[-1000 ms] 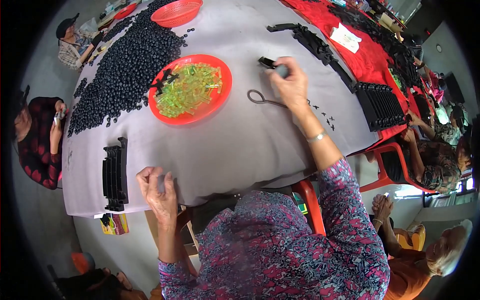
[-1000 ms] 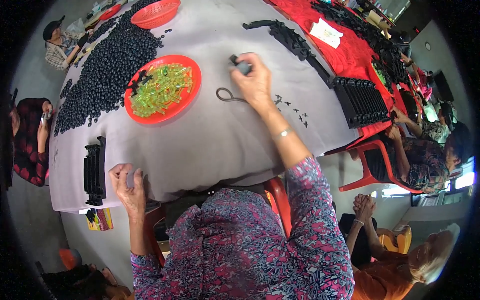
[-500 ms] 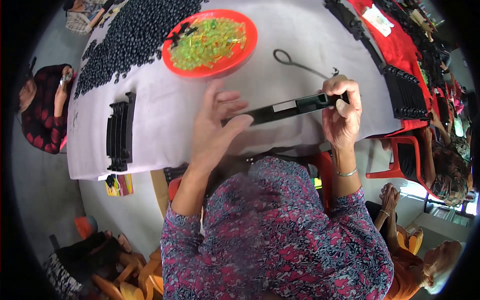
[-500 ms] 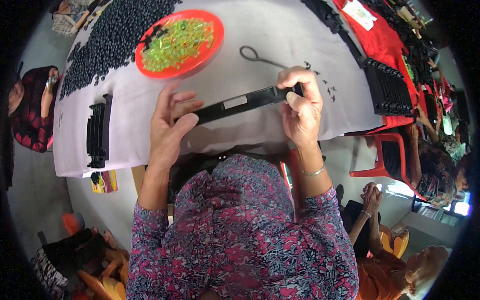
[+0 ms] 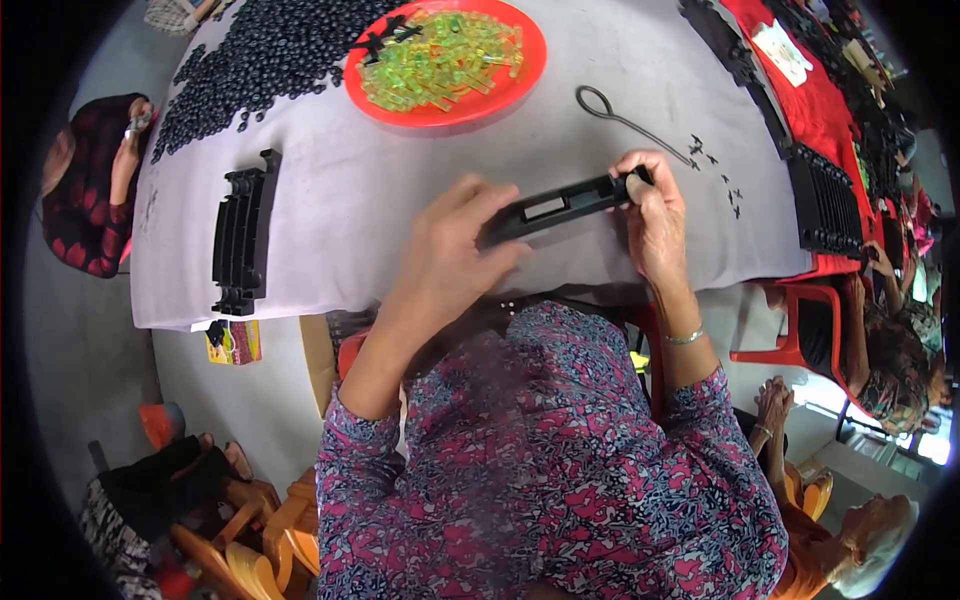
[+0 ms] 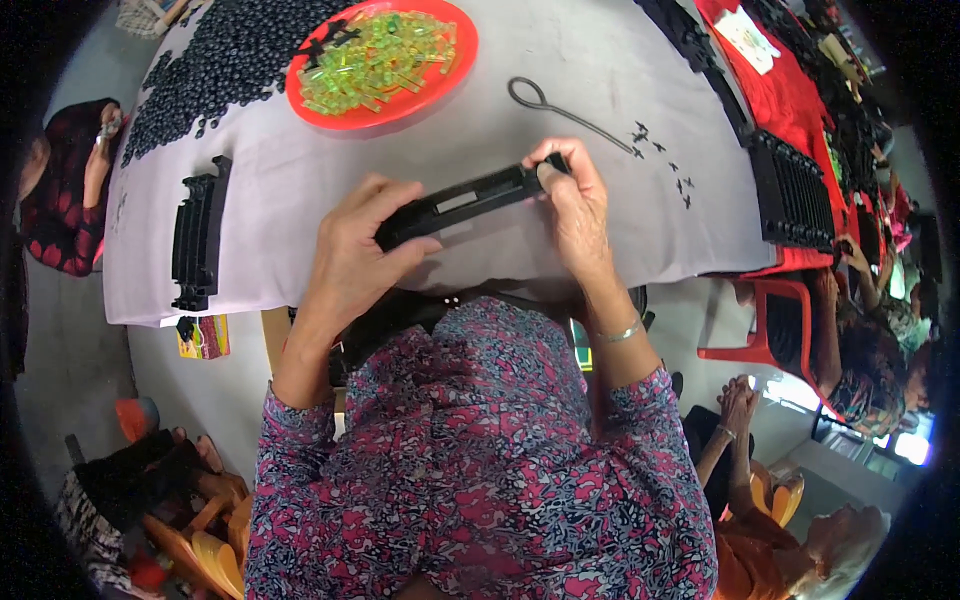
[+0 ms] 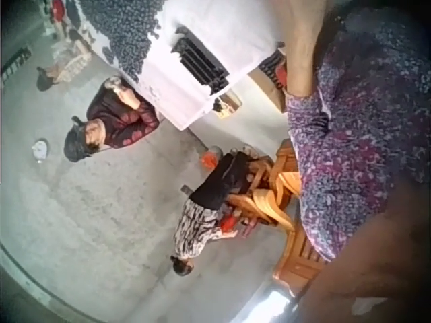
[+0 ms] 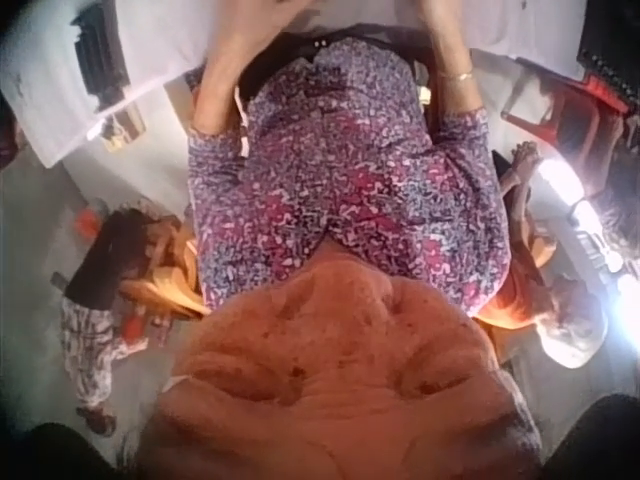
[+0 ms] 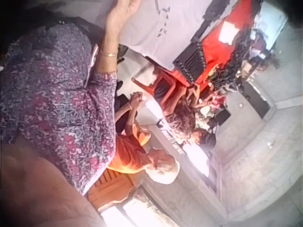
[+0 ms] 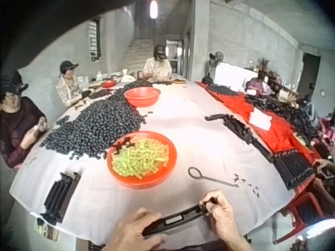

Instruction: The person assembles levels by inserting green vials into plastic casings by hand and pressing them into place with a metal tool.

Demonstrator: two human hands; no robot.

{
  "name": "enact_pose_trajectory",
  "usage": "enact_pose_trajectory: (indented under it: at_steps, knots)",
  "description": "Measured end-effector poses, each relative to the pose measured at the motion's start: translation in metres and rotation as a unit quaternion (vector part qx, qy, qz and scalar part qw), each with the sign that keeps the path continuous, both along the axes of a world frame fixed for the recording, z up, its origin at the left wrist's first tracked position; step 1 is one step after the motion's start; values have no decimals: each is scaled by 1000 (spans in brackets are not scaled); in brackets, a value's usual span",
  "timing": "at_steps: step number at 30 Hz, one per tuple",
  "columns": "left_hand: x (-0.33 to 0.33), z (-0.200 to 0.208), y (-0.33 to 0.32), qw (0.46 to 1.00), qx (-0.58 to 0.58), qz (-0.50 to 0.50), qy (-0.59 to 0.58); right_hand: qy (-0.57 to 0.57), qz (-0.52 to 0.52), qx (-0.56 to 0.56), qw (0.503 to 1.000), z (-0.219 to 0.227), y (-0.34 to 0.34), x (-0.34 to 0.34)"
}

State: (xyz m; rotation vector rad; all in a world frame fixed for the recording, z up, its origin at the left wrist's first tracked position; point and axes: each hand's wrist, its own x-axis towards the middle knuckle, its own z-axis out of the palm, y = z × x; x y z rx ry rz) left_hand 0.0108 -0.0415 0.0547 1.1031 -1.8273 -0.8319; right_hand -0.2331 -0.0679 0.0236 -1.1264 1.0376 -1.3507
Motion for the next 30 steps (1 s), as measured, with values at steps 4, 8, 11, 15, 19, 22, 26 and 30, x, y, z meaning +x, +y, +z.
enact_pose_trajectory:
  at_steps: [4,8,11,15,19,22,26,30]
  knots:
    - [6,-4,-7,982,-81,37,-167,131,10,-8,991,-6,-1,5]
    - [10,-27,-9,971,-101,56,-210,273,86,15,958,-8,-14,-10]
    - [10,-35,-10,970,-99,56,-216,291,48,-35,955,13,-31,-2]
    - [12,-36,-14,972,-89,39,-214,312,56,-100,943,36,-69,20]
    - [15,-40,-15,975,-107,24,-194,331,108,-161,924,29,-118,57]
    - [15,-45,-19,976,-113,20,-186,403,109,-182,890,16,-151,81]
    - [15,-46,-18,976,-122,19,-177,523,131,-243,806,10,-177,107]
    - [16,-47,-17,979,-113,21,-170,579,141,-274,755,3,-191,121]
